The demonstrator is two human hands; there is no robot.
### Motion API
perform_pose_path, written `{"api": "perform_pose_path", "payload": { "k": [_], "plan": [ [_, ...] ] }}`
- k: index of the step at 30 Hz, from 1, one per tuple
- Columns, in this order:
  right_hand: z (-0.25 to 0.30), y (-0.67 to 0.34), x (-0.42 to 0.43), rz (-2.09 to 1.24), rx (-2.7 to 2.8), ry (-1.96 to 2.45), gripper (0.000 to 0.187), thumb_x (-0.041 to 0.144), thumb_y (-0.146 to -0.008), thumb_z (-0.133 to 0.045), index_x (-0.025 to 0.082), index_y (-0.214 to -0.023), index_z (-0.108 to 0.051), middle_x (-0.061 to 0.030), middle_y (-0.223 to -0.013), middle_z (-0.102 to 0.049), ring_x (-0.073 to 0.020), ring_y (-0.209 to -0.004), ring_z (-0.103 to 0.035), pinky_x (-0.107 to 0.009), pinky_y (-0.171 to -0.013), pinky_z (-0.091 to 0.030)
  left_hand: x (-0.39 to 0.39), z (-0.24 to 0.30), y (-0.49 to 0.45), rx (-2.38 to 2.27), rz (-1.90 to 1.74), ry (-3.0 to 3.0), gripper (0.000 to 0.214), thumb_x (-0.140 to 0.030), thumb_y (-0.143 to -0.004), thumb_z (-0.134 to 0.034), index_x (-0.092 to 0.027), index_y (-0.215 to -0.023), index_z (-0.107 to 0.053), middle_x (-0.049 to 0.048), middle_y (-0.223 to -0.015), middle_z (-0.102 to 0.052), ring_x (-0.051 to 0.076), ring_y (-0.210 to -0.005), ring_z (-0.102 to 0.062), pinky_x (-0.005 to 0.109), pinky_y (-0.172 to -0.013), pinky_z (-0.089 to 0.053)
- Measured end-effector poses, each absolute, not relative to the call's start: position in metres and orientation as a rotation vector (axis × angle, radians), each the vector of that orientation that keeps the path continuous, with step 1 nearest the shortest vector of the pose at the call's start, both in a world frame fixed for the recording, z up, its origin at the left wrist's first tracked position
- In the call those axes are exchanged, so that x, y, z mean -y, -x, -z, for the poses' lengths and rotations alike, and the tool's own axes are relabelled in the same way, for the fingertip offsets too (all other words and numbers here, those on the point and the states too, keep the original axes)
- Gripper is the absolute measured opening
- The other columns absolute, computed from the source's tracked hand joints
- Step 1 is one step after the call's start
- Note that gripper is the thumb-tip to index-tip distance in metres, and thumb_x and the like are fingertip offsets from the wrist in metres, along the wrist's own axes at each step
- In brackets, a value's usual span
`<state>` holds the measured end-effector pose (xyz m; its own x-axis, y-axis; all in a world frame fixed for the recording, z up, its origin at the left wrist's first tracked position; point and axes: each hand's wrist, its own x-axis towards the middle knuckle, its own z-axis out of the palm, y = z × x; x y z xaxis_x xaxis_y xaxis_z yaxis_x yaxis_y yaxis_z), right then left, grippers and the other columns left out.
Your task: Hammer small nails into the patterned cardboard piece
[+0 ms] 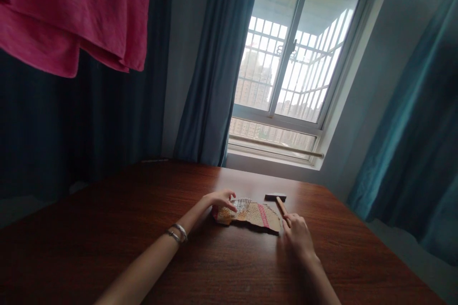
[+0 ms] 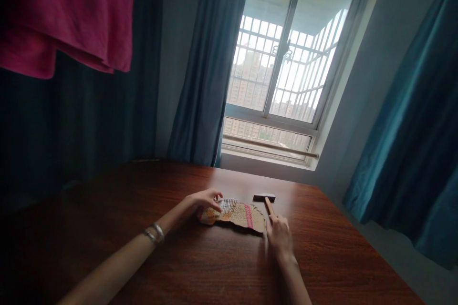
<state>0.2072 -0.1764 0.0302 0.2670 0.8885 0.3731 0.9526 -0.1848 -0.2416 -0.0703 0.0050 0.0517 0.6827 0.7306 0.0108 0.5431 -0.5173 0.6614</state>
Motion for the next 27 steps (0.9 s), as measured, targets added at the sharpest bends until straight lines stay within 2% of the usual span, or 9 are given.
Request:
{"api": "perform_pose_path", "payload": {
  "k": [6, 10, 14, 17, 22, 27],
  "plan": [
    [-0.039, -0.191, 0.12, -0.011, 1.846, 1.665, 0.034, 0.034, -0.078, -0.051, 0.015, -0.102, -0.064, -0.0107, -0.111, -0.059, -0.0234, -0.11, -0.048, -0.032, -0.096, -0.032, -0.006, -0.039, 0.061, -0.975, -0.365, -2.384, 0.064, -0.047, -0.04, -0.077, -0.019, -0.096, -0.062, 0.007, -0.097, -0.059, 0.024, -0.087, -0.054, 0.026, -0.069, -0.041],
    [-0.029, -0.183, 0.089, -0.177, 1.911, 1.666, 0.045, 0.037, -0.072, -0.056, 0.018, -0.113, -0.059, -0.0096, -0.117, -0.057, -0.0235, -0.109, -0.049, -0.033, -0.094, -0.033, -0.006, -0.039, 0.058, -1.036, -0.219, -2.503, 0.073, -0.054, -0.043, -0.074, -0.021, -0.106, -0.057, 0.0056, -0.104, -0.055, 0.023, -0.094, -0.051, 0.026, -0.075, -0.041],
    [-0.019, -0.178, 0.074, -0.327, 1.95, 1.696, 0.049, 0.038, -0.07, -0.058, 0.019, -0.116, -0.056, -0.0084, -0.112, -0.059, -0.0229, -0.104, -0.051, -0.031, -0.089, -0.037, -0.005, -0.044, 0.057, -1.025, -0.13, -2.531, 0.077, -0.057, -0.045, -0.072, -0.02, -0.11, -0.054, 0.0063, -0.107, -0.051, 0.025, -0.099, -0.048, 0.029, -0.079, -0.04],
    [-0.02, -0.174, 0.074, -0.3, 1.992, 1.728, 0.046, 0.039, -0.069, -0.06, 0.022, -0.112, -0.058, -0.0069, -0.104, -0.061, -0.0219, -0.098, -0.052, -0.028, -0.083, -0.038, -0.001, -0.05, 0.057, -0.999, -0.144, -2.477, 0.075, -0.051, -0.045, -0.074, -0.019, -0.109, -0.052, 0.0056, -0.107, -0.05, 0.025, -0.1, -0.047, 0.028, -0.081, -0.039],
    [-0.028, -0.17, 0.079, -0.199, 2.101, 1.764, 0.03, 0.042, -0.072, -0.057, 0.024, -0.095, -0.063, -0.0038, -0.093, -0.059, -0.019, -0.09, -0.049, -0.025, -0.075, -0.035, 0.006, -0.06, 0.056, -0.958, -0.141, -2.393, 0.071, -0.043, -0.046, -0.076, -0.019, -0.108, -0.05, 0.0038, -0.104, -0.052, 0.023, -0.098, -0.049, 0.027, -0.078, -0.04],
    [-0.024, -0.17, 0.076, -0.183, 2.103, 1.744, 0.035, 0.043, -0.072, -0.057, 0.025, -0.102, -0.06, -0.0043, -0.097, -0.056, -0.0196, -0.093, -0.047, -0.027, -0.076, -0.034, 0.003, -0.059, 0.055, -0.908, -0.141, -2.353, 0.063, -0.042, -0.046, -0.077, -0.018, -0.1, -0.054, 0.003, -0.097, -0.054, 0.022, -0.09, -0.052, 0.026, -0.072, -0.041]
  ]
}}
